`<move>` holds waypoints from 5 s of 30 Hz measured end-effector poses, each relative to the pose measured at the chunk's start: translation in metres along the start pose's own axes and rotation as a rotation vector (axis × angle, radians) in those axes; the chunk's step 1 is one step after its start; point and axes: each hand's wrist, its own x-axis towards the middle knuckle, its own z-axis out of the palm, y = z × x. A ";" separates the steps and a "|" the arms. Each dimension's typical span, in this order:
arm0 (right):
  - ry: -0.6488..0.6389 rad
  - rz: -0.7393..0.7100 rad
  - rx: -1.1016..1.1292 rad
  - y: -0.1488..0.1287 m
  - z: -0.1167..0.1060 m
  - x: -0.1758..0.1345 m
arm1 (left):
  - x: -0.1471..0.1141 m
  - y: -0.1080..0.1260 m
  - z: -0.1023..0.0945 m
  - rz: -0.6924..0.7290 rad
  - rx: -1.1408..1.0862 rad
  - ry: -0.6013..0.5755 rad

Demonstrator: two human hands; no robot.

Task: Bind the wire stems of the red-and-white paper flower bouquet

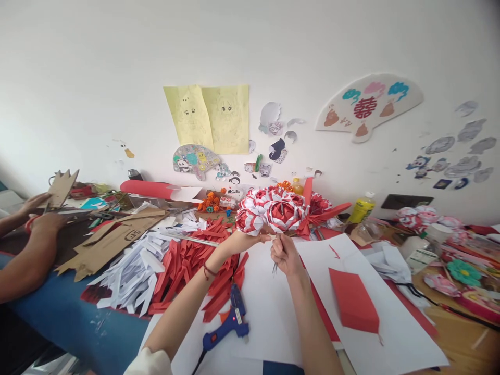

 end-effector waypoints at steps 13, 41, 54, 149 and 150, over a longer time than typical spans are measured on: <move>0.214 -0.124 -0.381 0.021 -0.007 0.012 | -0.017 0.017 0.009 -0.067 0.272 0.206; 0.378 -0.201 -0.357 0.021 0.010 0.014 | -0.025 0.008 0.016 -0.194 -0.075 0.218; 0.383 -0.268 -0.457 0.015 0.008 0.011 | -0.032 0.032 0.018 -0.181 0.359 0.317; 0.264 -0.182 -0.580 0.039 -0.005 0.015 | -0.019 -0.018 0.051 -0.171 -0.981 0.635; 0.273 -0.174 -0.575 0.039 -0.004 0.015 | -0.019 -0.018 0.050 -0.172 -0.991 0.634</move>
